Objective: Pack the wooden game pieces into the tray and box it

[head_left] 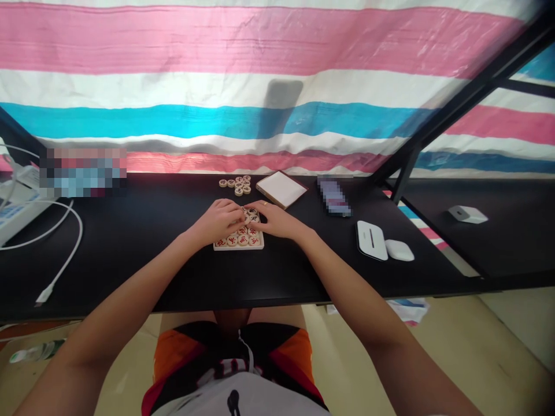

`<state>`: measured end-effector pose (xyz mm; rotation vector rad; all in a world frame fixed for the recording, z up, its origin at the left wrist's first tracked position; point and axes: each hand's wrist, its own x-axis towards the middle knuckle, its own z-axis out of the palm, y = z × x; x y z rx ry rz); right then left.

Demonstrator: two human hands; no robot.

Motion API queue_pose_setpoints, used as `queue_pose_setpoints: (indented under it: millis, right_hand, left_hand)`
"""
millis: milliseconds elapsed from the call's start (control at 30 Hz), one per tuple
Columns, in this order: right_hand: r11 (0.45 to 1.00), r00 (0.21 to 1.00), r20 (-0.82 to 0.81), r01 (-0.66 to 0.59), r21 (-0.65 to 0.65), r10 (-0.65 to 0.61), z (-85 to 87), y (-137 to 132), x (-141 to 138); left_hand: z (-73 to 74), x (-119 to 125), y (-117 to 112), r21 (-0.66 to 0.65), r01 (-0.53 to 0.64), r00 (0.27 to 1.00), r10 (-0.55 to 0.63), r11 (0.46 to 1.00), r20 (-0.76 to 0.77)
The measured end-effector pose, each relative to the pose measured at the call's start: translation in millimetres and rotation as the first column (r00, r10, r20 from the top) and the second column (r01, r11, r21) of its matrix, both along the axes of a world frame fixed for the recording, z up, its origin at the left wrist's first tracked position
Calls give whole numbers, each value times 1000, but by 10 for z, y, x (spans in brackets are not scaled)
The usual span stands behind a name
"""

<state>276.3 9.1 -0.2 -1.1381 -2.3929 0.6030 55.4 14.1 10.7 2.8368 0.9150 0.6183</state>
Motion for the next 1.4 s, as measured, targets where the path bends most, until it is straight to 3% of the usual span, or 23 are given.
queue_pose_setpoints:
  millis: [167, 900, 1033, 1167, 1233, 1400]
  right_hand:
    - [1000, 1000, 5, 2, 2, -2, -21, 22, 34]
    - [1000, 1000, 14, 2, 9, -2, -10, 13, 21]
    - [1000, 1000, 6, -1, 17, 0, -19, 14, 19]
    - [1000, 1000, 23, 19, 7, -19, -8, 1, 8]
    - [1000, 999, 31, 23, -1, -23, 5, -9, 3]
    - [1000, 999, 41, 28, -11, -28, 17, -17, -5]
  left_hand:
    - [55, -35, -6, -24, 16, 999, -17, 1000, -35]
    - [-35, -29, 4, -34, 104, 994, -105, 994, -12]
    - [27, -40, 11, -108, 65, 997, -61, 992, 36]
    - [105, -167, 84, -210, -88, 986, 115, 974, 120]
    - [120, -261, 133, -263, -159, 980, 184, 951, 72]
    - [73, -371, 197, -369, -198, 976, 147, 908, -161]
